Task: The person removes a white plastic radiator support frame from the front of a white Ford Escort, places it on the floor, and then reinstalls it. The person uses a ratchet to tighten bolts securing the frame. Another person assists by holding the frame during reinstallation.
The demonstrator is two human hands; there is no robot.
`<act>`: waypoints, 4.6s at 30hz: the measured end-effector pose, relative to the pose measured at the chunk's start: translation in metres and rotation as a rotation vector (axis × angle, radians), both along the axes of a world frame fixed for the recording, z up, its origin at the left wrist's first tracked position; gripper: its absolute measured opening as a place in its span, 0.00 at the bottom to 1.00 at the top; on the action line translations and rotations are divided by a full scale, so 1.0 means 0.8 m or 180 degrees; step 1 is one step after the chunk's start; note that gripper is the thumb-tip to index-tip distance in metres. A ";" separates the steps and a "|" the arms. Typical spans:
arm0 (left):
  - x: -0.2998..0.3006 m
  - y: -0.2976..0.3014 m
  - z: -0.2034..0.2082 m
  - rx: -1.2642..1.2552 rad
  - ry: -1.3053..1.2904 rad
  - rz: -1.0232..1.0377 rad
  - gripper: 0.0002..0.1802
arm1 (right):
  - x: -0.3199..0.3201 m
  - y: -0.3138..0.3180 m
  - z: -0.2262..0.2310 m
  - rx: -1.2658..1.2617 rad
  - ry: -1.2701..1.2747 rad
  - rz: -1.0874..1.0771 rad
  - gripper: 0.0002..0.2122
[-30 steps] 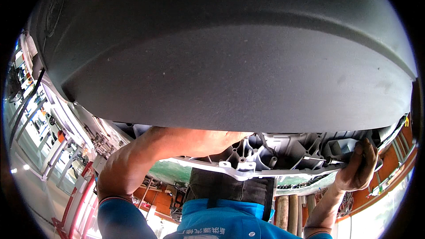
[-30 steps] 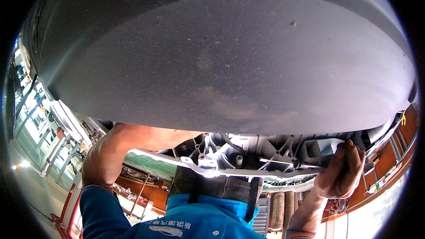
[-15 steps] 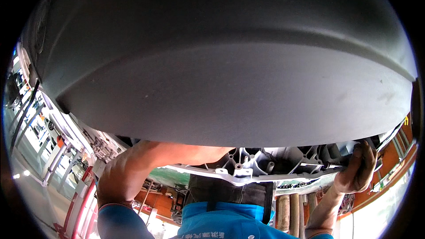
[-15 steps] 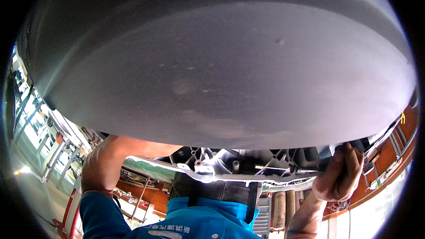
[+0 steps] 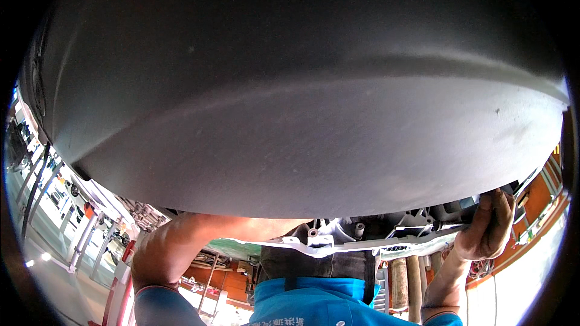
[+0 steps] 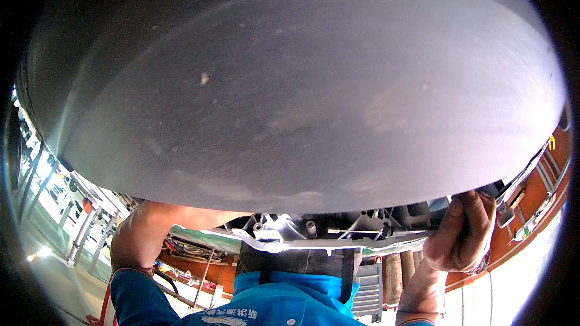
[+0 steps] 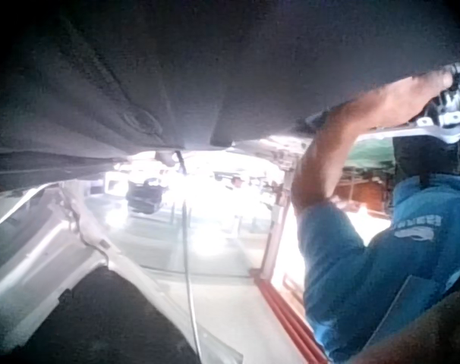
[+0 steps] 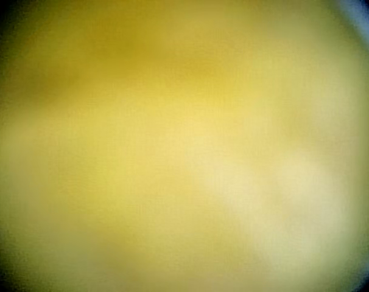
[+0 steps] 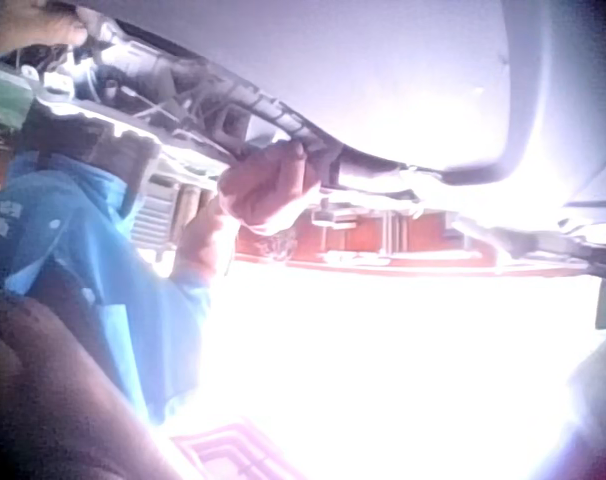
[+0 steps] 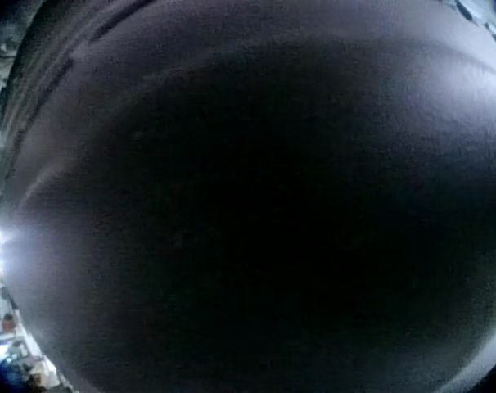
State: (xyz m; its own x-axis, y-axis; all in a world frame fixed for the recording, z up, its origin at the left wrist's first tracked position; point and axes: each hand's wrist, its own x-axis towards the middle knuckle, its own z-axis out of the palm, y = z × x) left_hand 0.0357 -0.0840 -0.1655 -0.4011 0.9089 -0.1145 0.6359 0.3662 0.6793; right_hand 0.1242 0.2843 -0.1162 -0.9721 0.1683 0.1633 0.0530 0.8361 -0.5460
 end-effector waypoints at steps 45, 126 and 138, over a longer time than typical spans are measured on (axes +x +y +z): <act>-0.106 0.010 0.044 -0.3280 -0.3275 0.0409 0.29 | -0.006 -0.003 -0.003 0.0075 0.0095 0.0093 0.11; -0.085 0.061 0.058 -0.1984 -0.3268 0.0382 0.18 | -0.008 -0.008 -0.003 -0.0093 0.0254 0.0004 0.12; -0.063 0.042 0.033 -0.1805 -0.3702 0.0405 0.22 | -0.006 -0.006 0.003 -0.0117 0.0085 0.0026 0.12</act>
